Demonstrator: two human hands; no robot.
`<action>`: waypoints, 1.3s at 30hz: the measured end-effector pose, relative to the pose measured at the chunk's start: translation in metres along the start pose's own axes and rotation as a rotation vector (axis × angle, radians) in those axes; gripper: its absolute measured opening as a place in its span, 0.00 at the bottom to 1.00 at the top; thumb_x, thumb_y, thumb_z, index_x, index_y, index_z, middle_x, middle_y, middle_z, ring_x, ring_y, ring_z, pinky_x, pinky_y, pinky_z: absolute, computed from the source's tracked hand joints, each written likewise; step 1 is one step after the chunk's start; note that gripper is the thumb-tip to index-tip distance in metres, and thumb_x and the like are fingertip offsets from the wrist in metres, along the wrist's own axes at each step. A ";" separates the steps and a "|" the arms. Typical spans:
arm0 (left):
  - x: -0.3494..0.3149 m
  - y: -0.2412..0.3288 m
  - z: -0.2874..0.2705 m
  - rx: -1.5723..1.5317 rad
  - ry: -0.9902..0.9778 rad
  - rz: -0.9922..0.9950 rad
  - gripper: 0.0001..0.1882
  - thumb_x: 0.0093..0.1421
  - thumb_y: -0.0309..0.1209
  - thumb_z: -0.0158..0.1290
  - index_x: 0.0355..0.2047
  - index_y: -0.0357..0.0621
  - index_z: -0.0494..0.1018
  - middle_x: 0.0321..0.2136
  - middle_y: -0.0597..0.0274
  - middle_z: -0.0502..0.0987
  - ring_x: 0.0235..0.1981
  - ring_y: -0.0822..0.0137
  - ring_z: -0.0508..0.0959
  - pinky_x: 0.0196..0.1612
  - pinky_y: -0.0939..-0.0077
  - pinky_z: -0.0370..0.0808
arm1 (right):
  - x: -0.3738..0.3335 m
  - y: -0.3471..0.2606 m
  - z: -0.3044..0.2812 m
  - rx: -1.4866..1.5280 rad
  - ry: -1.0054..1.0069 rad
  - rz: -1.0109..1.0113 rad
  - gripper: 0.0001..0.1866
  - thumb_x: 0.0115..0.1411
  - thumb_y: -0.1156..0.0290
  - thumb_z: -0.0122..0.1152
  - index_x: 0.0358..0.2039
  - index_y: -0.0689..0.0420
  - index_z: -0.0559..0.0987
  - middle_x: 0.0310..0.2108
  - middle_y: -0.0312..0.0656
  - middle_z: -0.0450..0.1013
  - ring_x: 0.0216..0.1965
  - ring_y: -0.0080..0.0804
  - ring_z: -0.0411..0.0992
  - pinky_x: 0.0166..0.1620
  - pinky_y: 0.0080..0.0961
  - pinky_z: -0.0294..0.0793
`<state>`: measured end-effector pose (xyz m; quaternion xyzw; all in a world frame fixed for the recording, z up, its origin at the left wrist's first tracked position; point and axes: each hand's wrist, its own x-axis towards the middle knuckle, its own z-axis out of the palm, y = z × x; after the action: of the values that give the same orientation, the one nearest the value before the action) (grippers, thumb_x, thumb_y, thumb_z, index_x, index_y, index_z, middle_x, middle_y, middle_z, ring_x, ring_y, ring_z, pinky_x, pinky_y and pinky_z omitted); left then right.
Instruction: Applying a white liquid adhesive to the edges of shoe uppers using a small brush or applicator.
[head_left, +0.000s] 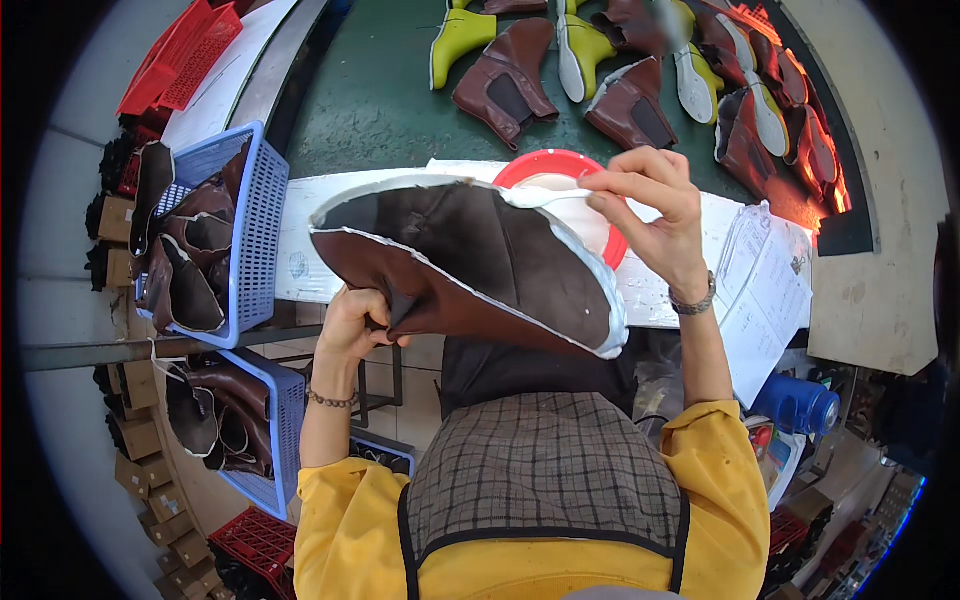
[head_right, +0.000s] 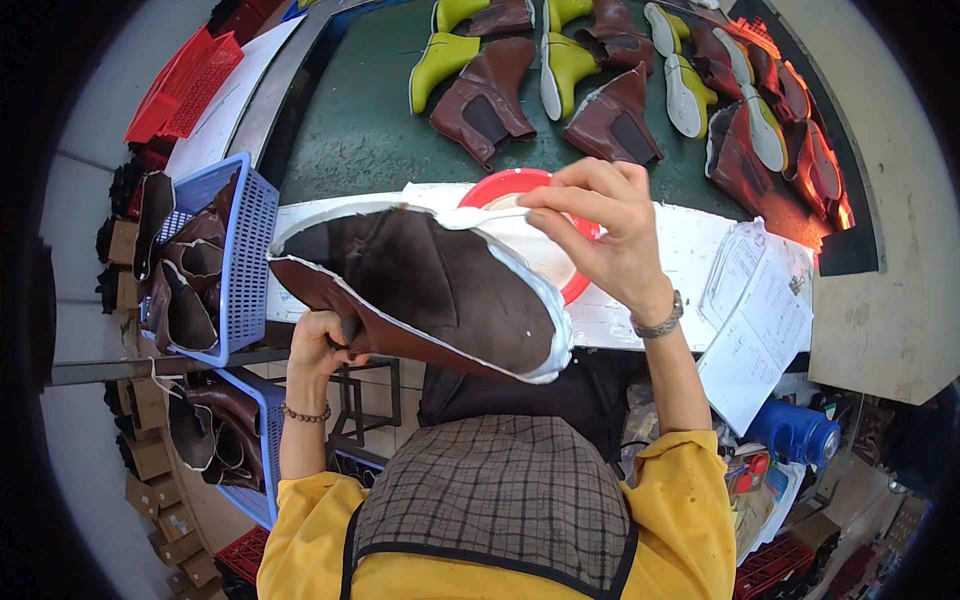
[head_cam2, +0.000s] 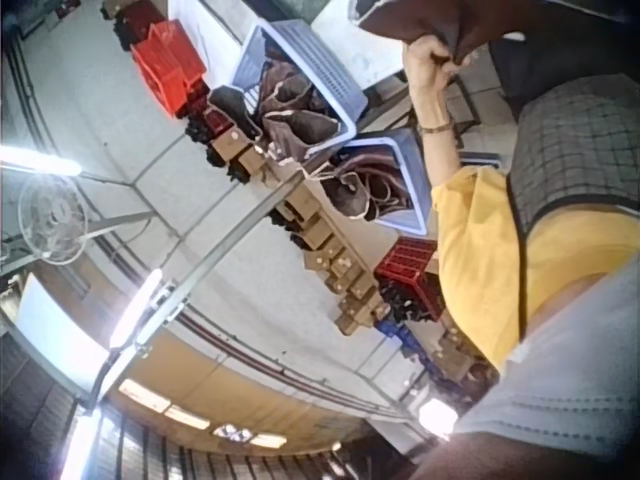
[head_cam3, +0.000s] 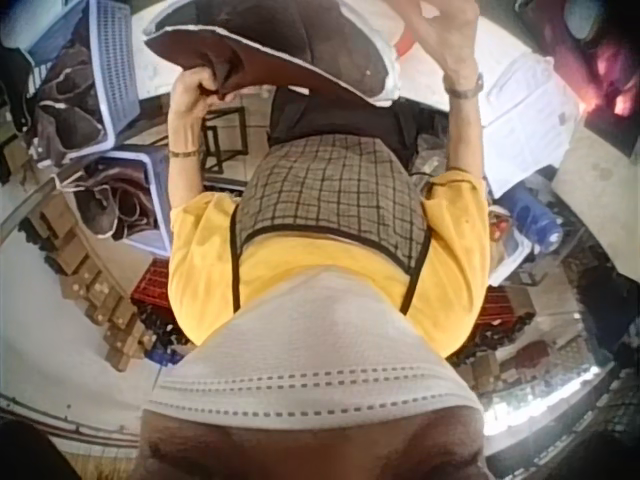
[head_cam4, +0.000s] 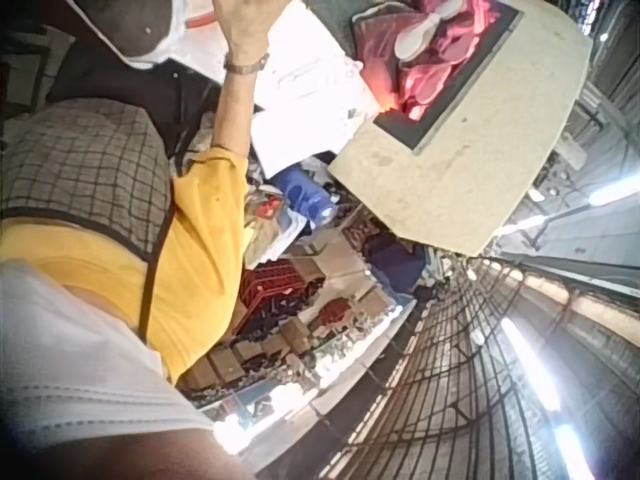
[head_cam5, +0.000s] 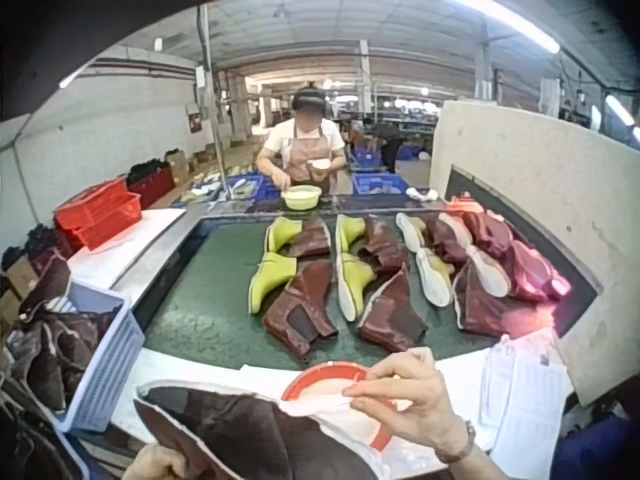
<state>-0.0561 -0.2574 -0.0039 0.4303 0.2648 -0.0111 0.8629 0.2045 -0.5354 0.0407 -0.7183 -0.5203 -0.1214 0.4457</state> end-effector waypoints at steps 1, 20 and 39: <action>0.000 0.000 -0.005 -0.030 -0.003 0.025 0.22 0.37 0.17 0.44 0.37 0.25 0.72 0.22 0.44 0.76 0.10 0.55 0.73 0.08 0.74 0.60 | -0.005 0.002 -0.005 -0.046 -0.004 0.009 0.10 0.52 0.73 0.74 0.37 0.49 0.88 0.31 0.31 0.77 0.34 0.24 0.72 0.46 0.28 0.59; 0.014 -0.006 0.045 0.210 -0.189 -0.297 0.17 0.40 0.14 0.46 0.34 0.24 0.73 0.19 0.50 0.76 0.13 0.61 0.78 0.12 0.75 0.72 | 0.047 0.004 0.002 0.026 -0.312 -0.183 0.06 0.56 0.67 0.73 0.35 0.49 0.88 0.31 0.29 0.77 0.33 0.22 0.70 0.45 0.28 0.56; 0.188 0.057 -0.082 -0.626 0.079 0.121 0.20 0.54 0.26 0.54 0.47 0.28 0.72 0.45 0.38 0.78 0.30 0.58 0.80 0.32 0.74 0.82 | -0.145 0.118 0.039 0.407 0.335 0.970 0.13 0.76 0.60 0.47 0.38 0.53 0.74 0.18 0.24 0.60 0.14 0.09 0.52 0.15 0.14 0.50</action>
<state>0.0826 -0.1209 -0.0899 0.1589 0.2623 0.1391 0.9416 0.2320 -0.6054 -0.1355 -0.7459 -0.0647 0.0883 0.6570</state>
